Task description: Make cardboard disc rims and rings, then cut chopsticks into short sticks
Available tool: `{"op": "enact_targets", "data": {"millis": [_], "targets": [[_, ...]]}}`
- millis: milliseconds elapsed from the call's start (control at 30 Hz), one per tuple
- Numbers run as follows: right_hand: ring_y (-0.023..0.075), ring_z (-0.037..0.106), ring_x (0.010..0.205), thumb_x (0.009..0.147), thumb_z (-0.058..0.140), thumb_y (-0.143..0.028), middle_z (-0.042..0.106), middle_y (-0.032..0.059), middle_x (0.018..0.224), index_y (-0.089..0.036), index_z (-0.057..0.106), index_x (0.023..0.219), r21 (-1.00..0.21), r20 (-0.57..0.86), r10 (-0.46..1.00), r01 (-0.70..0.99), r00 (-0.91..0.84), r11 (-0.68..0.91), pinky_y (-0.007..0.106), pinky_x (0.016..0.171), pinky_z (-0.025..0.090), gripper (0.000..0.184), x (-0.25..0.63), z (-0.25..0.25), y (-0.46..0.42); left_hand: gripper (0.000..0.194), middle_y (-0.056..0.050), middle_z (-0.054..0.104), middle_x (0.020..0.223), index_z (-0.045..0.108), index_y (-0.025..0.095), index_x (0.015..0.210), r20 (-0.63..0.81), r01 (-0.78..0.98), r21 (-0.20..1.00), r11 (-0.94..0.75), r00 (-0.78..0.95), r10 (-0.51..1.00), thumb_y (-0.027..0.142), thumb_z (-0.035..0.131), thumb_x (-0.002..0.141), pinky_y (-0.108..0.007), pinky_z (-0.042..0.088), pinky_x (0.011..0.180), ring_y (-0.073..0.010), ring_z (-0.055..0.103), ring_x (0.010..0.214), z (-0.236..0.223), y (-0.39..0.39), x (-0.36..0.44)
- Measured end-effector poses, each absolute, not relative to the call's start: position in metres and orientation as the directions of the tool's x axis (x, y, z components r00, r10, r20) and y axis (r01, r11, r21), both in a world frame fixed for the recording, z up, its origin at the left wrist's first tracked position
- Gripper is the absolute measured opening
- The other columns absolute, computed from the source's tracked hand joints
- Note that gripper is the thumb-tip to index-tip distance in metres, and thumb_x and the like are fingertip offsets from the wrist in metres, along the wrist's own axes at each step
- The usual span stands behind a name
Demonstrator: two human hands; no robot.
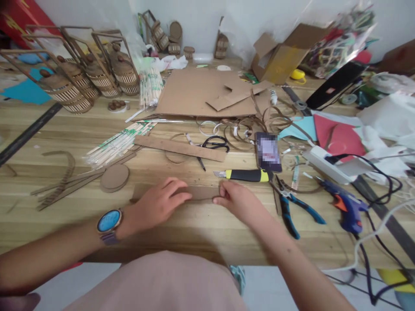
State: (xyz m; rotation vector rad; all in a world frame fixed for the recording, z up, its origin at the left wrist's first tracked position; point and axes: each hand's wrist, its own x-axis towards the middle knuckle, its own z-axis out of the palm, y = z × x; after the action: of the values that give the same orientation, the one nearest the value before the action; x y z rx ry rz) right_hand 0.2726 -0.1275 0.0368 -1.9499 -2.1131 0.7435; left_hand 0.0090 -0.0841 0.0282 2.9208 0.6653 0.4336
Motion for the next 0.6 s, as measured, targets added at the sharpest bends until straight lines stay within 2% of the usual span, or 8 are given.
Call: {"op": "enact_targets", "data": {"millis": [67,133,200,267,333,400,467,600], "targets": [[0.0138,0.051,0.054,0.082,0.063,-0.030,0.056,-0.0035,0.059,-0.023,0.046,0.067,-0.470,-0.175,0.976,0.882,-0.131,0.034,0.024,0.051,0.035,0.024,0.263,0.037,-0.128,0.030,-0.012,0.057,0.132,0.060,0.018,0.124,0.310,0.261,0.100,-0.960,0.909,0.279,0.023,0.041,0.101,-0.042,0.042,0.103,-0.0251,0.047,0.124,0.025,-0.088,0.019],[0.0137,0.052,0.054,0.084,0.061,-0.029,0.057,-0.0032,0.061,-0.023,0.048,0.068,-0.474,-0.151,0.979,0.879,-0.136,0.049,0.024,0.052,0.037,0.021,0.259,0.039,-0.128,0.045,-0.013,0.048,0.147,0.050,0.016,0.137,0.281,0.150,0.056,-0.987,0.946,0.160,0.041,0.042,0.101,-0.048,0.029,0.114,-0.0286,0.035,0.139,0.017,-0.088,0.028],[0.0140,0.054,0.056,0.087,0.057,-0.030,0.059,-0.0022,0.063,-0.023,0.052,0.070,-0.475,-0.125,0.983,0.878,-0.135,0.060,0.025,0.053,0.039,0.019,0.265,0.041,-0.128,0.067,-0.017,0.038,0.154,0.040,0.009,0.145,0.189,0.169,0.058,-0.984,0.966,0.177,0.055,0.042,0.097,-0.051,0.020,0.118,-0.0326,0.025,0.145,0.008,-0.085,0.036],[0.0168,0.057,0.063,0.090,0.054,-0.034,0.063,0.0018,0.072,-0.022,0.058,0.076,-0.465,-0.077,0.992,0.884,-0.096,0.050,0.027,0.058,0.042,0.019,0.282,0.043,-0.129,0.079,-0.021,0.033,0.156,0.035,0.003,0.147,0.102,0.204,0.078,-0.976,0.972,0.211,0.062,0.040,0.095,-0.048,0.018,0.119,-0.0327,0.022,0.147,0.002,-0.081,0.039],[0.0237,0.060,0.078,0.091,0.052,-0.037,0.067,0.0093,0.088,-0.021,0.063,0.087,-0.386,0.027,0.999,0.922,-0.024,0.032,0.035,0.069,0.045,0.020,0.305,0.040,-0.128,0.081,-0.022,0.031,0.157,0.033,0.002,0.147,0.053,0.210,0.104,-0.972,0.975,0.216,0.063,0.038,0.095,-0.045,0.017,0.119,-0.0304,0.022,0.148,0.000,-0.077,0.040],[0.0322,0.059,0.094,0.089,0.055,-0.041,0.067,0.0140,0.103,-0.020,0.066,0.103,-0.159,0.175,0.984,0.986,-0.020,0.048,0.044,0.078,0.045,0.028,0.327,0.034,-0.126,0.077,-0.019,0.031,0.158,0.033,0.006,0.148,0.035,0.226,0.121,-0.967,0.972,0.232,0.063,0.036,0.095,-0.046,0.017,0.118,-0.0294,0.021,0.148,0.001,-0.075,0.040],[0.0343,0.058,0.100,0.089,0.055,-0.040,0.068,0.0124,0.110,-0.023,0.064,0.117,-0.020,0.203,0.976,0.996,-0.084,0.090,0.049,0.084,0.043,0.034,0.342,0.027,-0.123,0.070,-0.014,0.032,0.158,0.036,0.011,0.148,0.038,0.245,0.113,-0.963,0.967,0.251,0.059,0.037,0.097,-0.048,0.020,0.117,-0.0301,0.024,0.147,0.003,-0.075,0.040],[0.0330,0.060,0.100,0.094,0.048,-0.036,0.069,0.0131,0.109,-0.020,0.062,0.122,0.017,0.174,0.969,0.984,-0.178,0.178,0.050,0.090,0.043,0.035,0.350,0.019,-0.123,0.046,-0.011,0.041,0.154,0.045,0.013,0.142,0.078,0.293,0.057,-0.954,0.952,0.297,0.036,0.043,0.101,-0.044,0.039,0.105,-0.0293,0.045,0.130,0.009,-0.078,0.043]]}}
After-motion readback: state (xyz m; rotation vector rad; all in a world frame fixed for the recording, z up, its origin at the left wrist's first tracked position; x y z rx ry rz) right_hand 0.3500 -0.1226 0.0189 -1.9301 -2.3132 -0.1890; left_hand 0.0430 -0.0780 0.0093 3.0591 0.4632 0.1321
